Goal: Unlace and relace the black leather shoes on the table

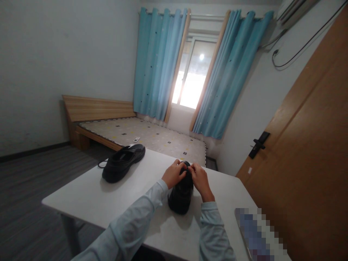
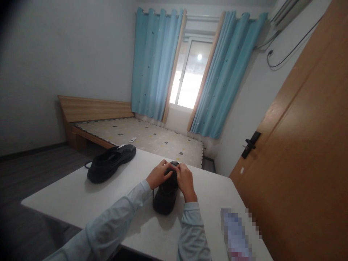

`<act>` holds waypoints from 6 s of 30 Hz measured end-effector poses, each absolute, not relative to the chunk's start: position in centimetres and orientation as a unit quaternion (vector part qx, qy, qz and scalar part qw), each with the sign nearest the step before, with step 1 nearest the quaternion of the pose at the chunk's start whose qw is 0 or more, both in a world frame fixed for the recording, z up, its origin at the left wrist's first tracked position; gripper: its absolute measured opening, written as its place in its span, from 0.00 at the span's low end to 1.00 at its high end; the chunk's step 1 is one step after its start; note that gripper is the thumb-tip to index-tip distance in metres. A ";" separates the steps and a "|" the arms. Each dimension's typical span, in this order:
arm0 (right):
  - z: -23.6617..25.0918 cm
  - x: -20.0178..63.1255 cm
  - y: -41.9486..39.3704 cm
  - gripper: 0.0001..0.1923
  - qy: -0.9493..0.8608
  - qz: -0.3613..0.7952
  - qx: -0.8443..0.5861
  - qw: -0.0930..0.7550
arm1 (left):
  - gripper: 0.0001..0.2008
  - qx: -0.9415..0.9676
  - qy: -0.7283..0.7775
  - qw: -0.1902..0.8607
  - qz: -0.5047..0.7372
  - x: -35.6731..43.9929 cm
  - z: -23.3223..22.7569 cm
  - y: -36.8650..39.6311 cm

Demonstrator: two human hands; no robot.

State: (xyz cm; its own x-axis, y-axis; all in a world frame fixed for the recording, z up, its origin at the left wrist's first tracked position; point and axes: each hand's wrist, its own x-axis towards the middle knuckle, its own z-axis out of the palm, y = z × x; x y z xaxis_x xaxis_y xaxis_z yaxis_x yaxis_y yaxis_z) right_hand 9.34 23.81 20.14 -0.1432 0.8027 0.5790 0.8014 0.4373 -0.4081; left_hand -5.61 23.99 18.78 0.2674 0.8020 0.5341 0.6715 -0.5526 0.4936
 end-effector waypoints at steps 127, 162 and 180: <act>19.6 9.2 25.1 0.17 -0.782 0.092 -0.458 0.412 | 0.07 0.730 0.472 0.251 0.426 -6.2 20.5 26.8; 18.4 10.2 25.6 0.20 -0.769 0.126 -0.469 0.416 | 0.10 0.759 0.459 0.253 0.387 -9.4 20.1 28.0; 17.8 10.2 25.7 0.20 -0.757 0.122 -0.463 0.445 | 0.15 0.601 0.475 0.471 0.437 -12.0 19.9 28.8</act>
State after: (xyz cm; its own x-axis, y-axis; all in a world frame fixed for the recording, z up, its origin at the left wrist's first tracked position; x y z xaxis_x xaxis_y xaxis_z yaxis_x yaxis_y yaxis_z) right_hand 10.17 25.68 17.80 -0.1758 0.8089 0.5611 0.5921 0.5422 -0.5961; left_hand -12.02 28.76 19.88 0.1674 0.9828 0.0784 0.1591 -0.1054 0.9816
